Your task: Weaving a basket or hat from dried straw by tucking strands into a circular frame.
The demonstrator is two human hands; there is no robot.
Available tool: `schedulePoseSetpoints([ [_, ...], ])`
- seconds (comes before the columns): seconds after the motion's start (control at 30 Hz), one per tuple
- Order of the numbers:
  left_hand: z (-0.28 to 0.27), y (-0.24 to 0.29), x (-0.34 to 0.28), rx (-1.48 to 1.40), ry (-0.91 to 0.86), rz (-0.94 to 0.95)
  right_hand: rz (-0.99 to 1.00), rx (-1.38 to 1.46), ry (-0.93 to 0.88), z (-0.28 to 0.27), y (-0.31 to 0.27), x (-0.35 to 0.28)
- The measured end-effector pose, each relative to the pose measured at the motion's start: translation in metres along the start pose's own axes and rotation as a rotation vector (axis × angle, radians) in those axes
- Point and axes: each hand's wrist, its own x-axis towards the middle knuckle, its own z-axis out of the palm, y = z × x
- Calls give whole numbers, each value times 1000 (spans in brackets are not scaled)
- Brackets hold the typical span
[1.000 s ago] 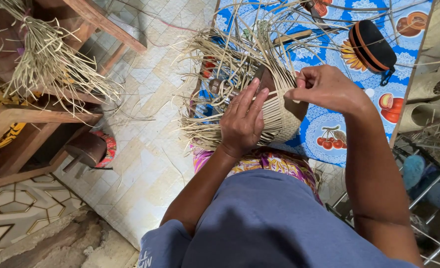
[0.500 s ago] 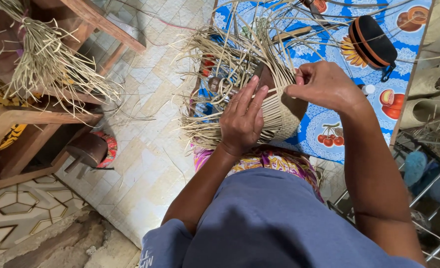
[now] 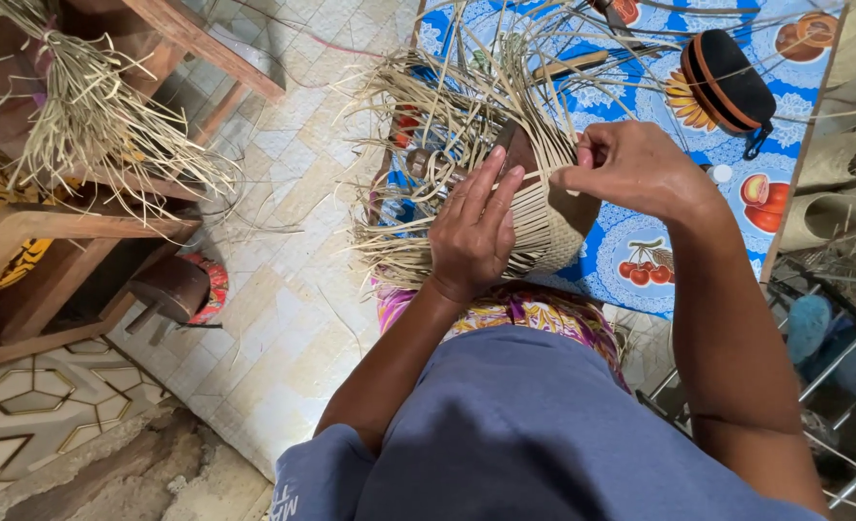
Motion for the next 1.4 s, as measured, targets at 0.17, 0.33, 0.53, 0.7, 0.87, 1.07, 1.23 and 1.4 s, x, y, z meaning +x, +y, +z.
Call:
schedulePoseSetpoints([
  [0.17,1,-1,-1,5,3,8,49,-67,11,3,-6,-1],
  [0.33,0,-1,0,2,11,14,39,-49,13,2,-12,-3],
  [0.53,0,0,0,-2,8,13,-15,-112,48,6,-6,-4],
  [0.7,-1,0,1,7,14,19,31,-82,30,2,-6,-2],
  [0.87,0,0,0,3,7,15,6,30,30,0,-2,-4],
  [1.07,0,1,0,-29,0,8,-115,-22,72,6,-11,-12],
  [1.23,-1,1,3,-19,0,17,-163,127,433,30,52,-3],
  [1.4,2,1,2,-32,-5,17,-150,191,461,48,38,-42],
])
